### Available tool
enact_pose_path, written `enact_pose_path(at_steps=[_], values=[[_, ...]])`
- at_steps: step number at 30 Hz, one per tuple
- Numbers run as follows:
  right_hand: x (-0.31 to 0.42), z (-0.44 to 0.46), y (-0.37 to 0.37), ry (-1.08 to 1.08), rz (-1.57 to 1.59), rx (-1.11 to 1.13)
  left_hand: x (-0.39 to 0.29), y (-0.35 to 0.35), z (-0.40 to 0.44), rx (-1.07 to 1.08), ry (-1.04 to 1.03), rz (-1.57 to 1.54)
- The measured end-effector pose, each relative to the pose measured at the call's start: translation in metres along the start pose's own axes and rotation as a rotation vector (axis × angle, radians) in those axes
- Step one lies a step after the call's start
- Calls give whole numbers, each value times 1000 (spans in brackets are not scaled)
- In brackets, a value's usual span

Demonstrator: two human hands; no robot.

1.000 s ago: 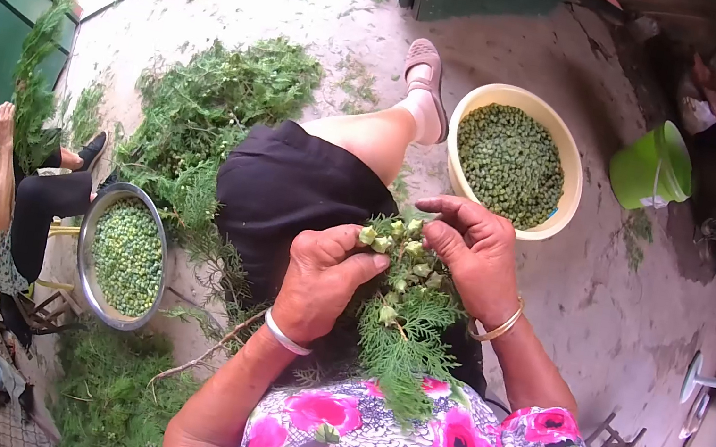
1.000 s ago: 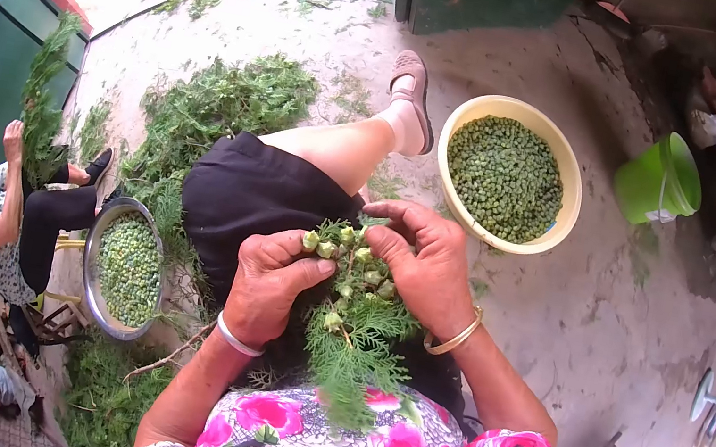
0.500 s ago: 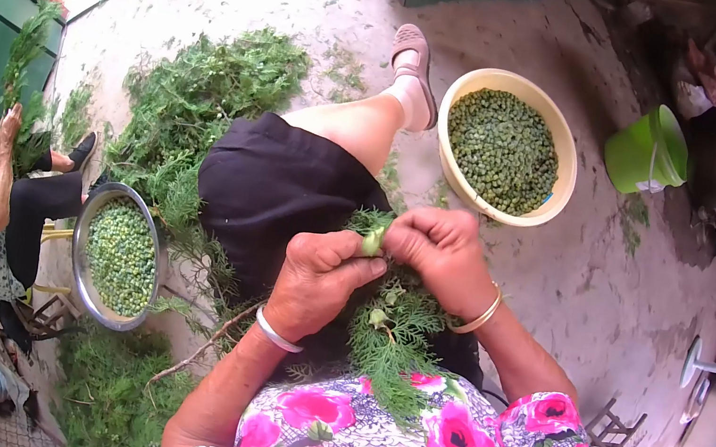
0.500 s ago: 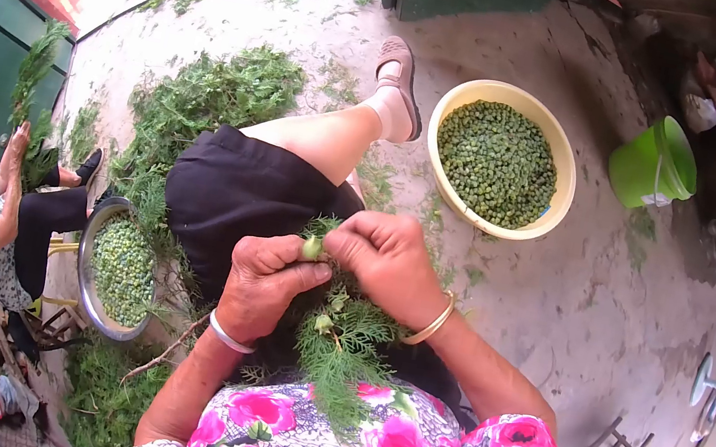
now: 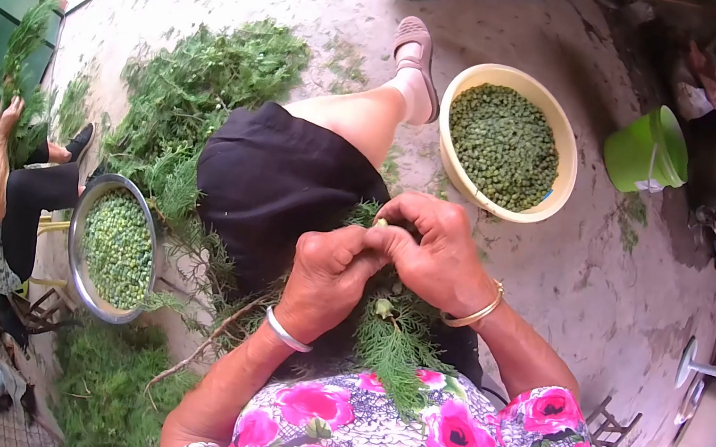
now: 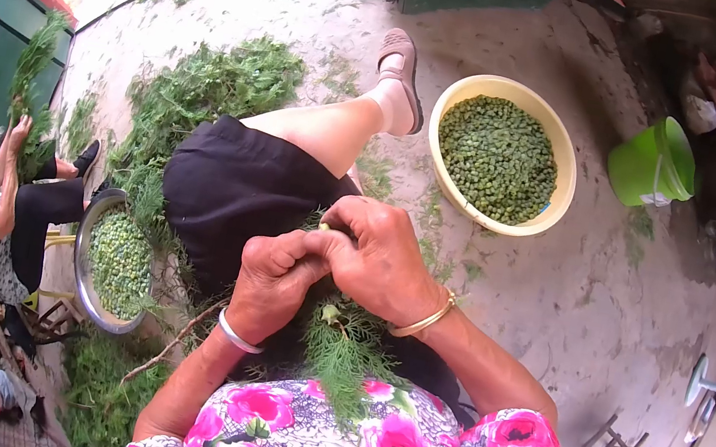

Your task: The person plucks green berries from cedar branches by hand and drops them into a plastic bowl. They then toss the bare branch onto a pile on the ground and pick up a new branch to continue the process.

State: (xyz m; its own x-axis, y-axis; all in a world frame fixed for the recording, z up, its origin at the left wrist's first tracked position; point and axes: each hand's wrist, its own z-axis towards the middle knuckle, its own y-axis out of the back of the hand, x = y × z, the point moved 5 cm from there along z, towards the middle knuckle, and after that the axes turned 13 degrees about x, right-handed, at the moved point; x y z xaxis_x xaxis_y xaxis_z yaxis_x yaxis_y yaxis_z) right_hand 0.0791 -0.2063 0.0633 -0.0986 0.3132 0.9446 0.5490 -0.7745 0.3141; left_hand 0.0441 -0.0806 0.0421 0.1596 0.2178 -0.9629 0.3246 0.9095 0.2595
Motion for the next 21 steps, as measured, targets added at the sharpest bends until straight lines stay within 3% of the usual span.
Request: enact_pose_path(at_steps=[2,4,8,10,12,15,17,18,20,21], values=[[-5,0,1,-41,129,-51,-8,4,2,-19,0,39],[-12,0,2,-165,552,-4,-12,5,5,-41,-45,81],[-31,-2,-2,-173,886,-46,-18,7,7,-27,-58,152],[-40,-1,12,-79,1384,-15,-18,6,4,10,-44,155],[-42,1,35,-47,1568,-51,-14,5,-1,24,-16,94],[-26,-10,48,-15,1444,-88,-10,6,-5,15,49,51],[-23,-16,52,-138,1009,-79,-9,7,-4,71,124,-70],[-25,-19,51,-138,1009,-80,-8,7,-4,73,123,-70],[-30,-23,48,-191,649,-54,2,6,-8,92,209,-333],[-29,-24,46,-241,699,-39,1,6,-8,128,221,-379]])
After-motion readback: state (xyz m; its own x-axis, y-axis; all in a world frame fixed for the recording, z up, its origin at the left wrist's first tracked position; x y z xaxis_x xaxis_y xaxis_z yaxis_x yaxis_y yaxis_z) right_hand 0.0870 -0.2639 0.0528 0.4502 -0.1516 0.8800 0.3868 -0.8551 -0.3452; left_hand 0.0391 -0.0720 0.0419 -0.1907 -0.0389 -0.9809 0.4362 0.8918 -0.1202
